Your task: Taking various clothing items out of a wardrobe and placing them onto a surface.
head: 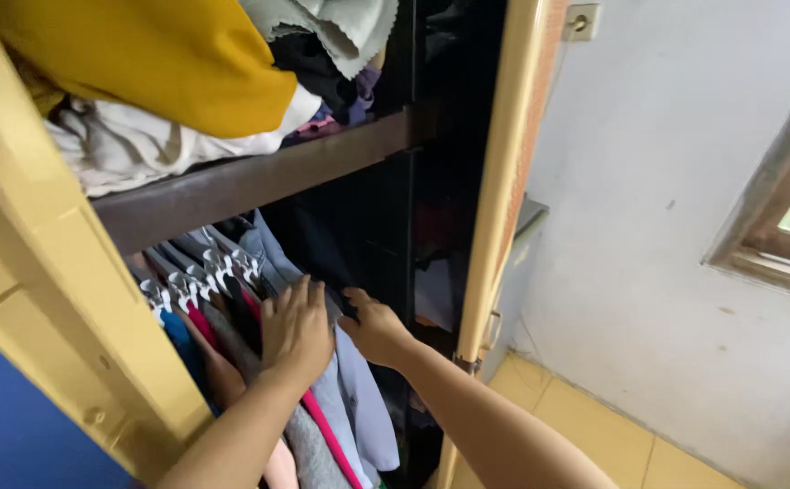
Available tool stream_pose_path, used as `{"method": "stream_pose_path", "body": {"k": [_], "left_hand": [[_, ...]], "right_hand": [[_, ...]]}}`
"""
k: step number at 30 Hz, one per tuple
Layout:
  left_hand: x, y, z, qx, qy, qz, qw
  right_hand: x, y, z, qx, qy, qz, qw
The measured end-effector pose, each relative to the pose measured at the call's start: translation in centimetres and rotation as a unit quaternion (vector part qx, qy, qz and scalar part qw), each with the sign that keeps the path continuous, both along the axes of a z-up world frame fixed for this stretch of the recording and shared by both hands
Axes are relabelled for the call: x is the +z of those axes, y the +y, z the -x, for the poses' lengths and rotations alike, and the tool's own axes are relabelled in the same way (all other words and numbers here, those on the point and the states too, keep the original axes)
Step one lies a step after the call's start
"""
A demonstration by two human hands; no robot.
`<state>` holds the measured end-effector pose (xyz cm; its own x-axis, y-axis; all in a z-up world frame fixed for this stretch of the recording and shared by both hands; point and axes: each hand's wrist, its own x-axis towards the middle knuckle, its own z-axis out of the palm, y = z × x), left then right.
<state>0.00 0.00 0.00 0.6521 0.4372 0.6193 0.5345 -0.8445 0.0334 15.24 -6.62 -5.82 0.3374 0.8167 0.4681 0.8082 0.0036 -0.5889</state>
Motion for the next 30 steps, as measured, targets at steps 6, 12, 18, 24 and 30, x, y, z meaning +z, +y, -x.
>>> {"method": "stream_pose_path", "body": {"k": [6, 12, 18, 24, 30], "left_hand": [[1.0, 3.0, -0.1, -0.005, -0.006, 0.081, 0.997], [1.5, 2.0, 0.0, 0.016, -0.009, 0.043, 0.999], [2.2, 1.7, 0.6, -0.014, -0.037, 0.077, 0.996], [2.2, 1.8, 0.7, -0.051, -0.081, 0.106, 0.990], [1.5, 2.1, 0.2, -0.114, -0.159, 0.024, 0.980]], "right_hand": [[-6.1, 12.2, -2.9, 0.045, -0.169, 0.036, 0.984], [-0.6, 12.2, -1.0, -0.019, -0.078, 0.179, 0.981], [5.5, 7.0, -1.0, -0.105, 0.002, 0.050, 0.993], [8.7, -4.8, -0.7, -0.085, 0.147, 0.100, 0.980], [9.8, -19.1, 0.7, -0.070, 0.170, 0.124, 0.975]]}}
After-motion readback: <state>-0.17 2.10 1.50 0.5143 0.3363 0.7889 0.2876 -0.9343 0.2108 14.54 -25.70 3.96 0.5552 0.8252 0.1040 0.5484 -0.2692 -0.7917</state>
